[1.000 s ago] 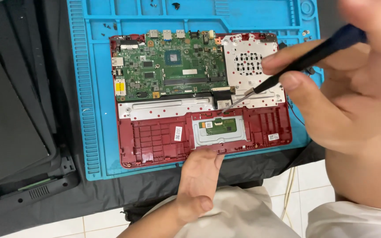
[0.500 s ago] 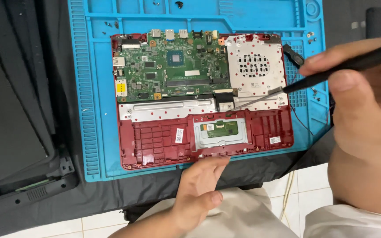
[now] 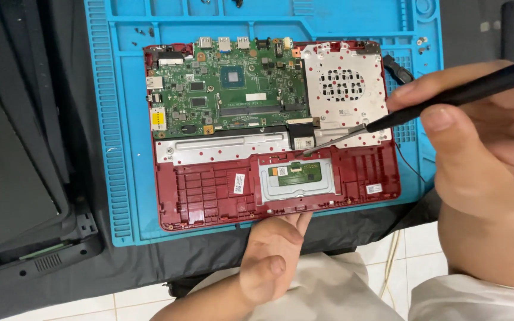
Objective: The recorder is seen repairing the internal components of a laptop, including reattaching the touchpad and internal battery.
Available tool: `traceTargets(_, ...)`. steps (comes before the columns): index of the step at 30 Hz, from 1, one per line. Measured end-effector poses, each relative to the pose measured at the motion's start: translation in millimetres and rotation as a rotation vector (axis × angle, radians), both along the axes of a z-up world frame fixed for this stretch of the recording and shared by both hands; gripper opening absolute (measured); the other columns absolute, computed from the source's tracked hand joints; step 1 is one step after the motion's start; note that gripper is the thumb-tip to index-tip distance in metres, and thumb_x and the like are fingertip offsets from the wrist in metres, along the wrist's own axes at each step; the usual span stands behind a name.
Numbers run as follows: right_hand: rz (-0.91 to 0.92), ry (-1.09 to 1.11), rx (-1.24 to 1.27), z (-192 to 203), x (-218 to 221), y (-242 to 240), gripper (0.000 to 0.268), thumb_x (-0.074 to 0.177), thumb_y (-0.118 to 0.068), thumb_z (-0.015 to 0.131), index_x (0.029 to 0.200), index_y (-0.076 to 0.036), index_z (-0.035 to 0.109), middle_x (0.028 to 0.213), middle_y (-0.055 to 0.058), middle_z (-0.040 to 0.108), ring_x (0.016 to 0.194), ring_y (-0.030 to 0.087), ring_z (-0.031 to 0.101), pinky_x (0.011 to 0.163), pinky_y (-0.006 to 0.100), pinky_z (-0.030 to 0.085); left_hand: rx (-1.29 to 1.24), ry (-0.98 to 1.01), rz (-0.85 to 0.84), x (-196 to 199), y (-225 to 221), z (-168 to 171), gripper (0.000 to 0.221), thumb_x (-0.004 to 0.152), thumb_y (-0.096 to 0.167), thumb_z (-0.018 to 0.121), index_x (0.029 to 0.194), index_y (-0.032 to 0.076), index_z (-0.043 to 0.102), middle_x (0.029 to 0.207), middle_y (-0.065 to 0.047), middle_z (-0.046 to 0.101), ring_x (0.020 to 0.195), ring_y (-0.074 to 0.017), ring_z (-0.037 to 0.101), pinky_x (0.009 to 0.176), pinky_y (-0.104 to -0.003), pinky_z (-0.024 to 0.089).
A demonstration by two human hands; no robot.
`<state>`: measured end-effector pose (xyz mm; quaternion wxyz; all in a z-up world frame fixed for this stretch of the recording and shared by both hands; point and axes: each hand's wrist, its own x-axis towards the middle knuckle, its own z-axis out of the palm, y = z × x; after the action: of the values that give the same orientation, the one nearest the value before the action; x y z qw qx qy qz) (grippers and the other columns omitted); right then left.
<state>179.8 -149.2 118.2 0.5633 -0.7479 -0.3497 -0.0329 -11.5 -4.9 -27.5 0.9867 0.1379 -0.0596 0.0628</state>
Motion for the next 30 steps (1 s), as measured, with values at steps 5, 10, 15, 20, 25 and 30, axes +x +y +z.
traceTargets(5, 0.004, -0.011, 0.024, -5, 6, -9, 0.019, 0.115, -0.008, 0.061, 0.111, 0.011, 0.062, 0.11, 0.022, 0.069, 0.093, 0.026, 0.072, 0.09, 0.032, 0.06, 0.067, 0.051, -0.038, -5, 1, -8, 0.039, 0.091, 0.026, 0.078, 0.123, 0.006, 0.067, 0.152, -0.01, 0.054, 0.154, -0.0271, 0.034, 0.138, -0.054, 0.006)
traceTargets(10, 0.026, -0.024, 0.038, -5, 7, -10, 0.014, 0.112, -0.006, 0.059, 0.112, 0.008, 0.062, 0.109, 0.021, 0.068, 0.093, 0.025, 0.073, 0.095, 0.034, 0.064, 0.077, 0.064, 0.0, -7, -7, -14, 0.049, 0.091, 0.022, 0.078, 0.135, 0.005, 0.062, 0.152, -0.008, 0.056, 0.158, -0.0262, 0.037, 0.138, -0.053, 0.006)
traceTargets(15, 0.007, 0.022, 0.007, 1, 3, -4, 0.015, 0.11, -0.006, 0.059, 0.115, 0.009, 0.061, 0.108, 0.02, 0.068, 0.095, 0.024, 0.073, 0.097, 0.034, 0.063, -0.009, 0.04, -0.062, 7, 5, 6, 0.051, 0.086, 0.029, 0.079, 0.129, 0.006, 0.064, 0.153, -0.009, 0.057, 0.158, -0.0274, 0.036, 0.143, -0.054, 0.002)
traceTargets(20, 0.013, 0.044, 0.021, -1, 1, -2, 0.017, 0.115, -0.007, 0.061, 0.114, 0.01, 0.061, 0.11, 0.02, 0.069, 0.098, 0.024, 0.073, 0.096, 0.032, 0.06, 0.027, 0.023, -0.087, 1, 5, -5, 0.05, 0.089, 0.03, 0.08, 0.129, 0.005, 0.065, 0.145, -0.01, 0.061, 0.154, -0.0266, 0.037, 0.138, -0.051, 0.001)
traceTargets(25, 0.032, 0.034, -0.095, 12, 7, 2, 0.019, 0.11, -0.006, 0.058, 0.115, 0.011, 0.062, 0.107, 0.023, 0.069, 0.093, 0.025, 0.072, 0.094, 0.033, 0.061, 0.001, 0.022, -0.111, -5, 4, -16, 0.052, 0.089, 0.031, 0.081, 0.13, 0.003, 0.065, 0.136, -0.01, 0.063, 0.154, -0.0266, 0.038, 0.137, -0.05, 0.001)
traceTargets(30, 0.181, 0.042, -0.019, 25, 3, 6, 0.046, 0.104, -0.005, 0.053, 0.147, 0.006, 0.042, 0.133, 0.025, 0.065, 0.115, 0.03, 0.073, 0.107, 0.04, 0.063, 0.024, 0.022, -0.106, 1, 7, -6, 0.054, 0.087, 0.035, 0.08, 0.128, 0.003, 0.064, 0.146, -0.011, 0.061, 0.154, -0.0274, 0.036, 0.14, -0.052, 0.0)
